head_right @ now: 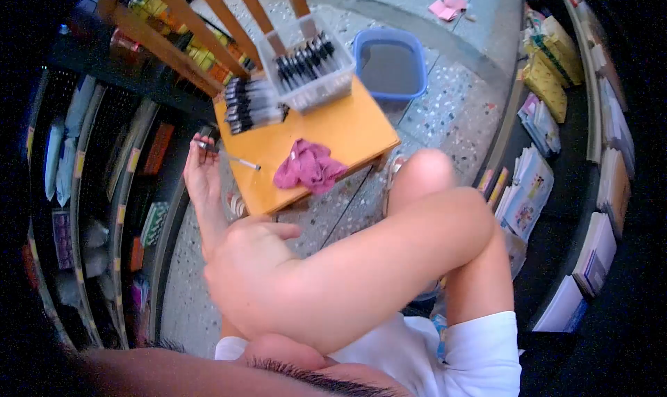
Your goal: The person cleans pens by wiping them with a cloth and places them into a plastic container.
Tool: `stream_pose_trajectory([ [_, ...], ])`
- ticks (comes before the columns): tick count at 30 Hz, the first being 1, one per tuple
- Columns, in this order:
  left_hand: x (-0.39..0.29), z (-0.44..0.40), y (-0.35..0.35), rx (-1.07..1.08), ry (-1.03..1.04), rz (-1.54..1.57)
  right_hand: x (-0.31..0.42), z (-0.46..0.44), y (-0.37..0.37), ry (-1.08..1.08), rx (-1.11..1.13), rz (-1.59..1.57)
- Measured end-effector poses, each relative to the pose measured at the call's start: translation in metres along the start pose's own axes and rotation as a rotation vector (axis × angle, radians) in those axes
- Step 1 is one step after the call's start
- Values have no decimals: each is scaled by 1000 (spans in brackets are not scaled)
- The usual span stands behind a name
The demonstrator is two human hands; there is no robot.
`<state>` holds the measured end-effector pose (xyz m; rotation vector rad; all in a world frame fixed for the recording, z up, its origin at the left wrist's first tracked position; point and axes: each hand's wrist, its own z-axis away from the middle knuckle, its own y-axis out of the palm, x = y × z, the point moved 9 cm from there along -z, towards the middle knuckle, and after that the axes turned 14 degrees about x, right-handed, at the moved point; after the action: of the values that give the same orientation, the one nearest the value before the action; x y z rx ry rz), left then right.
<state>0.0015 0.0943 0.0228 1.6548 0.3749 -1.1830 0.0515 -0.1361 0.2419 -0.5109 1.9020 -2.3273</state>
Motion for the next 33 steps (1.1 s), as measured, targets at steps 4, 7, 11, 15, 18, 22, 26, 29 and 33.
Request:
stream_pose_trajectory([
  [4,5,-3,-5,7,-26,-8,4,2,20,-68,207,9],
  [7,10,-2,-2,0,-31,-3,3,-2,26,-145,389,-53],
  [11,23,-9,-3,36,-54,15,18,-15,31,-268,616,-138],
  [15,27,-10,22,93,-73,23,19,-10,25,-352,590,-142],
  [18,36,-16,26,121,-107,20,-3,-4,30,-261,485,-305],
  [22,35,-25,61,143,-137,-28,-55,16,22,-78,218,-323],
  [26,29,-42,96,207,-170,-68,-145,-4,56,93,-120,-405],
  [29,27,-65,127,294,-174,-106,-199,0,75,254,-434,-448],
  [33,39,-96,168,343,-210,-140,-234,7,94,267,-636,-655],
])
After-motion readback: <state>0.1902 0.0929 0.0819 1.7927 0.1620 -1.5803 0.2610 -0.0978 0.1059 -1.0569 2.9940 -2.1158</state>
